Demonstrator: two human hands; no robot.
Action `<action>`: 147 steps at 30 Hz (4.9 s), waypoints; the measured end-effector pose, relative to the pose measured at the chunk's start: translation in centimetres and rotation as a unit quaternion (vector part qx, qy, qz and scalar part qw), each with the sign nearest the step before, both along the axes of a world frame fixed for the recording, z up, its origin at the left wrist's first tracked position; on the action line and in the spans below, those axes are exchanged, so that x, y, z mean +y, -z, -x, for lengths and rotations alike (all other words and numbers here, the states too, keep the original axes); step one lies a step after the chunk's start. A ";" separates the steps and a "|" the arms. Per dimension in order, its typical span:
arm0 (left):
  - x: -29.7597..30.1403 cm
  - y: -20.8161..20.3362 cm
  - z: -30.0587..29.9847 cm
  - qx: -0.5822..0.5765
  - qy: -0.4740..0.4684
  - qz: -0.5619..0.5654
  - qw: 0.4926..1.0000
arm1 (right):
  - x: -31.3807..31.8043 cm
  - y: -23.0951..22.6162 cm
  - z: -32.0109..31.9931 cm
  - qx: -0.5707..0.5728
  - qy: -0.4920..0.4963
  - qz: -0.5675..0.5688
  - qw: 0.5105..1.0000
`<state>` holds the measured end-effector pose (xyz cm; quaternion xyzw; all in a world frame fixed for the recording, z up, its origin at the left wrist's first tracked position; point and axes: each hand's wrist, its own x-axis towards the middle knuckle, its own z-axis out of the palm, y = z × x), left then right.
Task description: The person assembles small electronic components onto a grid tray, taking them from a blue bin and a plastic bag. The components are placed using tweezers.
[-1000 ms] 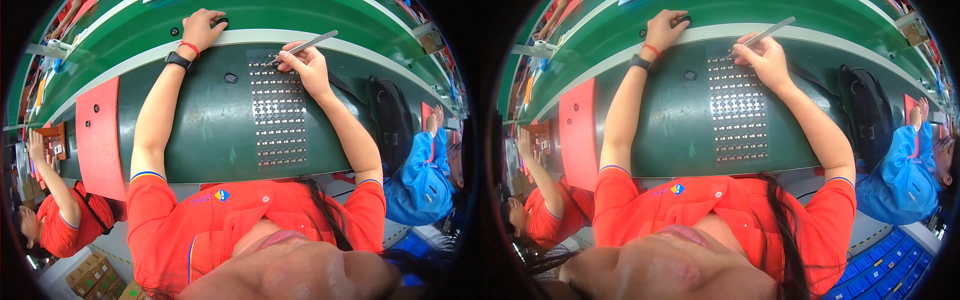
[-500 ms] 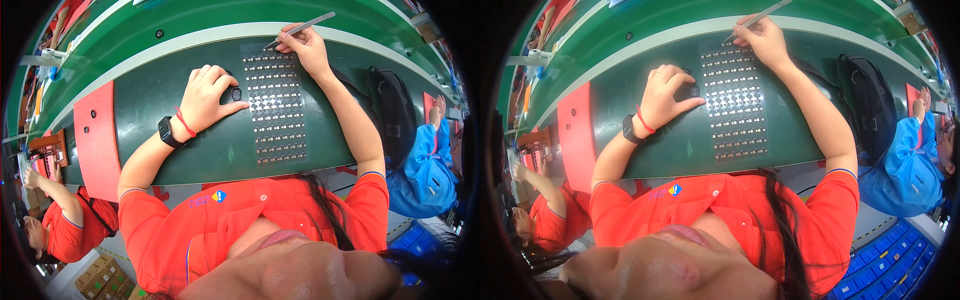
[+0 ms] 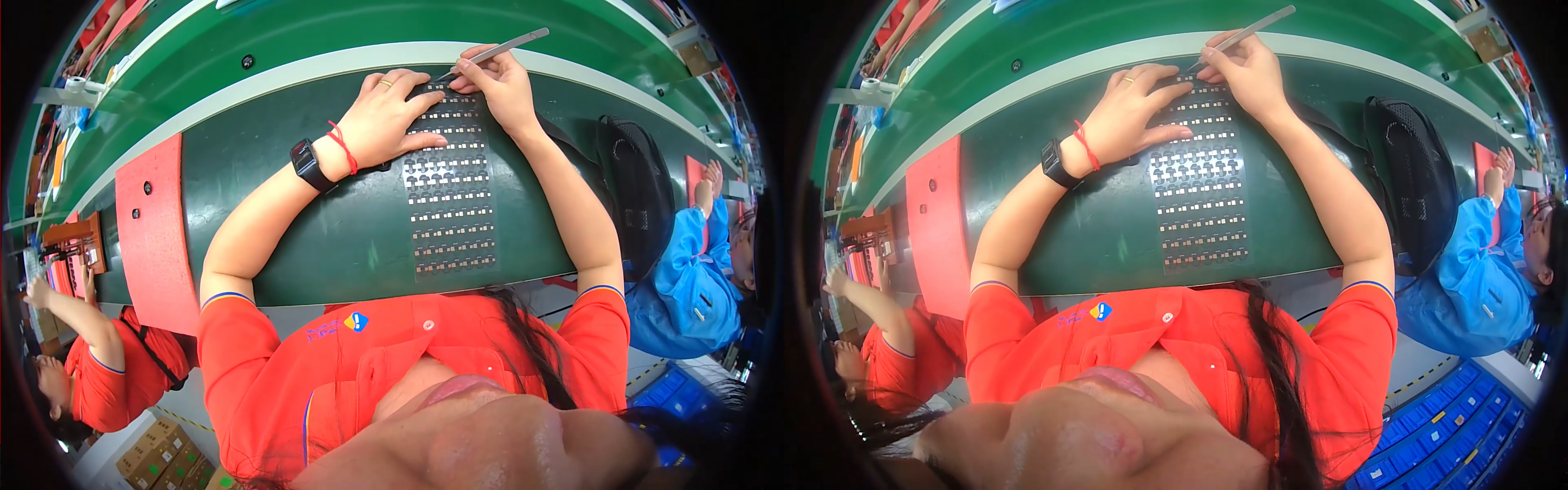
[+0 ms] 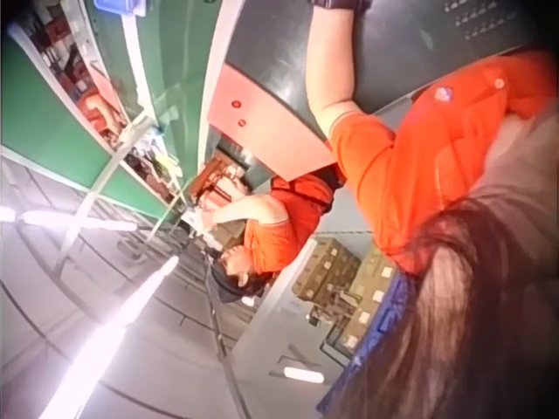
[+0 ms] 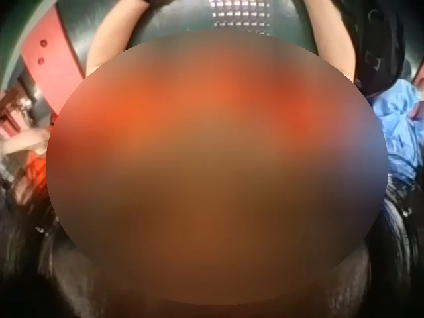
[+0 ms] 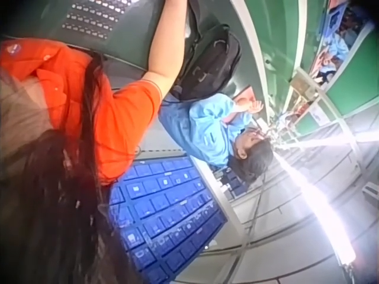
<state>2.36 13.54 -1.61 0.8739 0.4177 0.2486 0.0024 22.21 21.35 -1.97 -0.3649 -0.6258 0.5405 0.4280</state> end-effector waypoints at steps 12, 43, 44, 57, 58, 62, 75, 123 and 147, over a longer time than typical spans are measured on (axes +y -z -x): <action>0.0 0.1 0.0 0.008 0.005 -0.006 1.000 | 0.4 0.2 -0.4 0.008 -0.013 0.010 1.000; -0.2 -0.2 0.0 0.026 0.003 -0.003 1.000 | 0.4 0.0 -0.5 0.010 -0.007 0.003 1.000; -0.2 -0.2 0.0 0.025 0.004 -0.004 1.000 | 0.4 -0.1 -0.5 0.013 -0.004 0.008 1.000; 0.1 -0.3 0.6 -0.010 0.028 0.008 1.000 | 2.0 1.1 -1.8 0.048 -0.015 0.073 0.996; -0.1 -0.5 0.8 -0.032 0.031 0.035 0.998 | 1.9 1.0 -2.0 0.057 -0.018 0.078 0.995; -2.1 -2.6 2.4 -0.090 -0.003 0.028 0.996 | 0.8 -0.2 -1.9 0.053 0.004 0.059 0.997; -7.4 -0.7 4.1 -0.152 -0.070 0.161 0.973 | -7.5 -1.5 2.6 0.025 -0.114 0.126 0.985; -7.3 -0.9 4.0 -0.157 -0.100 0.189 0.964 | -8.0 -0.2 3.0 0.002 -0.128 0.064 0.990; -7.2 -0.8 4.0 -0.158 -0.091 0.178 0.967 | -8.3 -0.2 2.9 -0.037 -0.131 -0.009 0.991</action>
